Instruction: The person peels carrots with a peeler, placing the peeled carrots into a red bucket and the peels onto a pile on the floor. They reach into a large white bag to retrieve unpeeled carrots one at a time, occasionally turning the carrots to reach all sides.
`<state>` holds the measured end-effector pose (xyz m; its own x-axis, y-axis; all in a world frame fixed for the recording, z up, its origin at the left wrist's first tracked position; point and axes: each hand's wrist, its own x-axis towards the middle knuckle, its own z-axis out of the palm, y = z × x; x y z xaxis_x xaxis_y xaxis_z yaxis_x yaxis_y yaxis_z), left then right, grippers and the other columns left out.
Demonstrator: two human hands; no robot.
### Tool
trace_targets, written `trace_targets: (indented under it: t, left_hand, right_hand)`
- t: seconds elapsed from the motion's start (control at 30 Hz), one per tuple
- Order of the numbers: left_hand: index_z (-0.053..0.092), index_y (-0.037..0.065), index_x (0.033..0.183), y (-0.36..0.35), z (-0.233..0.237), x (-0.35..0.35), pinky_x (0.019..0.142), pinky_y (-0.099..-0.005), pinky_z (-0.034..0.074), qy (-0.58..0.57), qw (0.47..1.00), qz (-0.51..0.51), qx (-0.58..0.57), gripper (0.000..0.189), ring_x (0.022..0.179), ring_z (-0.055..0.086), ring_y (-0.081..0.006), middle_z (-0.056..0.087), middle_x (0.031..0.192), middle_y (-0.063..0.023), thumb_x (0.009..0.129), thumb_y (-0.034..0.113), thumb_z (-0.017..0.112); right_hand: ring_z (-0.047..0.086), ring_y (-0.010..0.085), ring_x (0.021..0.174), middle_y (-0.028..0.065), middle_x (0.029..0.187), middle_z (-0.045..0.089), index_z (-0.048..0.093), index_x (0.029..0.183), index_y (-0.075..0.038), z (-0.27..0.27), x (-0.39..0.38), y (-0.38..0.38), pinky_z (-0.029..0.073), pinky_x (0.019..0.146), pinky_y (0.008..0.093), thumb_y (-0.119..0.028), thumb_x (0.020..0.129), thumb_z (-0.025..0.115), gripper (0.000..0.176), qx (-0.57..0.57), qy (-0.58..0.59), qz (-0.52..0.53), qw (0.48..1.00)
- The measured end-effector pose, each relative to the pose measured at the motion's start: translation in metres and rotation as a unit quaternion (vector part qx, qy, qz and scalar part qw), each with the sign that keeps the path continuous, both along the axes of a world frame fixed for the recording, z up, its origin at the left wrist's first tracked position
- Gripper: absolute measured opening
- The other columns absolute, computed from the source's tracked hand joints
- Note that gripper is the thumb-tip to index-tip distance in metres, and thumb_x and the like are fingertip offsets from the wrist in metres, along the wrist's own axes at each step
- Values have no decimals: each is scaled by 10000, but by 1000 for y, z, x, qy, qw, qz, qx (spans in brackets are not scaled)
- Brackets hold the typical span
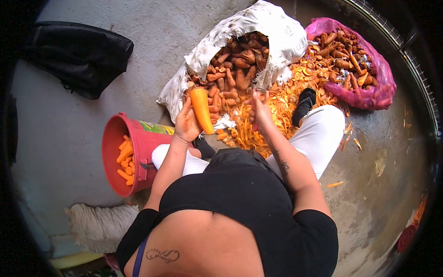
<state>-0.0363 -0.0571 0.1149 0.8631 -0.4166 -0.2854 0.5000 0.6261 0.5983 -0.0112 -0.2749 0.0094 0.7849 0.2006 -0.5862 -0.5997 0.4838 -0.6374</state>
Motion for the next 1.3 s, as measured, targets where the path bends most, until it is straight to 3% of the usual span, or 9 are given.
trace_targets:
  t: [0.07, 0.2, 0.53, 0.63, 0.77, 0.97, 1.1, 1.23, 1.3]
  left_hand:
    - [415, 21, 1269, -5, 1, -1, 903, -450, 493, -3, 998, 39, 39, 538, 1046, 581, -331, 564, 1085, -192, 928, 426, 507]
    - [415, 33, 1221, -3, -19, 2, 723, -308, 553, -55, 960, 163, 223, 534, 898, 621, -185, 571, 1033, -104, 807, 168, 724]
    - [338, 45, 1224, 12, -51, -1, 682, -267, 508, -169, 849, 226, 447, 584, 841, 583, -144, 546, 994, -92, 768, 73, 702]
    - [364, 0, 1226, 21, -33, -2, 698, -323, 541, -23, 927, 149, 344, 484, 860, 606, -203, 554, 1016, -133, 845, 154, 620]
    - [321, -53, 1274, 36, -39, -5, 987, -466, 431, 107, 982, 134, 84, 475, 1103, 541, -366, 484, 1253, -249, 906, 182, 507]
    - [373, -55, 1206, 48, -31, -14, 1007, -530, 410, 105, 970, 215, 34, 430, 1175, 504, -359, 512, 1235, -239, 860, 83, 588]
    - [470, -23, 1139, 58, -34, -19, 952, -494, 477, 112, 954, 272, 59, 380, 1096, 573, -325, 584, 1128, -199, 834, 119, 648]
    - [488, -4, 1122, 68, -26, -25, 938, -475, 496, 112, 940, 320, 41, 404, 1083, 585, -315, 591, 1107, -181, 831, 207, 671]
    - [488, -9, 1114, 81, -23, -31, 940, -476, 494, 114, 926, 359, 7, 406, 1085, 583, -321, 589, 1113, -182, 833, 221, 669]
  right_hand:
    - [330, 81, 431, -41, 528, 346, 606, 900, -68, 0, 0, 6, 288, 411, 232, -558, 903, 477, 507, 7, 10, 10, 1000]
    - [337, 88, 429, -40, 529, 350, 612, 908, -74, 0, 1, 14, 292, 421, 231, -567, 896, 479, 511, -3, -2, 37, 999]
    - [333, 75, 426, -46, 527, 352, 604, 901, -74, 12, 4, 19, 294, 415, 221, -572, 901, 466, 516, 8, -17, 29, 999]
    - [328, 69, 409, -60, 512, 353, 597, 892, -80, 23, 12, 20, 285, 390, 217, -576, 907, 450, 518, 43, -15, 27, 999]
    - [314, 64, 391, -83, 493, 338, 588, 922, -87, 41, 35, 14, 264, 369, 218, -584, 914, 425, 523, 73, -59, 47, 994]
    - [289, 63, 417, -66, 505, 320, 587, 971, -101, 64, 75, -2, 235, 401, 217, -592, 885, 486, 509, -69, -106, 117, 985]
    - [313, 64, 422, -56, 519, 360, 566, 917, -109, 35, 83, 13, 249, 393, 224, -588, 856, 543, 483, -115, -108, 5, 987]
    - [365, 78, 439, -2, 654, 467, 490, 1260, -43, 29, 79, 24, 293, 385, 238, -565, 817, 605, 694, -135, -113, 62, 983]
    - [369, 82, 426, -4, 640, 458, 513, 1218, -25, 26, 81, 25, 296, 380, 239, -570, 821, 596, 680, -142, -92, 103, 980]
